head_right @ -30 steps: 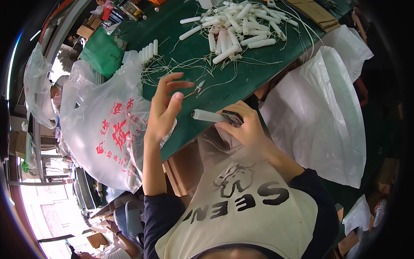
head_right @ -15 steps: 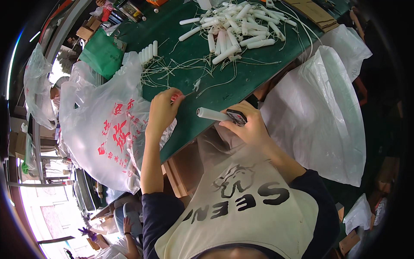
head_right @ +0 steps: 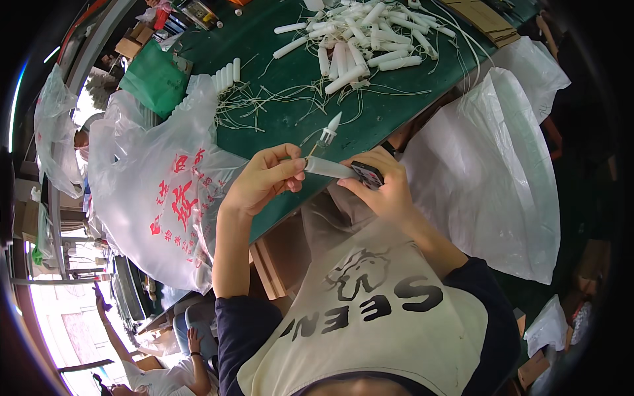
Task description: Assembling small electronic components by inserting wires into plastic tubes at a manufacturing workbench.
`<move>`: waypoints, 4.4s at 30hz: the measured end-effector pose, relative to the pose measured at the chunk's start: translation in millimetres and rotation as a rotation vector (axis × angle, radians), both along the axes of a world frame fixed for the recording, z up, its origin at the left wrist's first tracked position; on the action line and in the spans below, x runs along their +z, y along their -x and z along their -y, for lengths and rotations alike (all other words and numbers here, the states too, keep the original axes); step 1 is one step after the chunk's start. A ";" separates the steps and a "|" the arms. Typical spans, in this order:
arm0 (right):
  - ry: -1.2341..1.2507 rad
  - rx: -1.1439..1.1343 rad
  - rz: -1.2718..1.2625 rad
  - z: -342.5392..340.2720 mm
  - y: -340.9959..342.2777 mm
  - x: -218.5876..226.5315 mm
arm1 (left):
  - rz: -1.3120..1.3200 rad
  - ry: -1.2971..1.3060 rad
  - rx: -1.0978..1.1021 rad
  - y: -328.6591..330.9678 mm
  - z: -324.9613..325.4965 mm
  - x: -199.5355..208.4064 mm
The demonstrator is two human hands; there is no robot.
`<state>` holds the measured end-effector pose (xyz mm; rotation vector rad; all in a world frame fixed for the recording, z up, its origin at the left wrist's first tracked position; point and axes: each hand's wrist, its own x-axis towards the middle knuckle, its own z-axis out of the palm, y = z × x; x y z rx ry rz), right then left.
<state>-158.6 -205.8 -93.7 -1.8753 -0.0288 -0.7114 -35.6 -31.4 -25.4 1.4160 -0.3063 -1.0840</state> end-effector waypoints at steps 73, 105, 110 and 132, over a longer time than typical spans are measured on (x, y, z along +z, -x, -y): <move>-0.039 -0.171 0.026 22.2 12.0 -13.0 | 1.107 -0.353 0.065 -8.1 14.1 -49.0; 0.534 -0.279 0.328 10.5 -13.1 13.4 | 0.186 -0.178 -0.071 5.4 54.9 -12.6; 0.535 -0.334 0.298 17.5 -11.7 18.5 | 0.188 -0.205 -0.156 -0.5 53.6 -16.0; 0.102 -0.132 0.574 25.2 -2.2 27.2 | 0.621 0.014 0.191 -110.4 41.4 42.8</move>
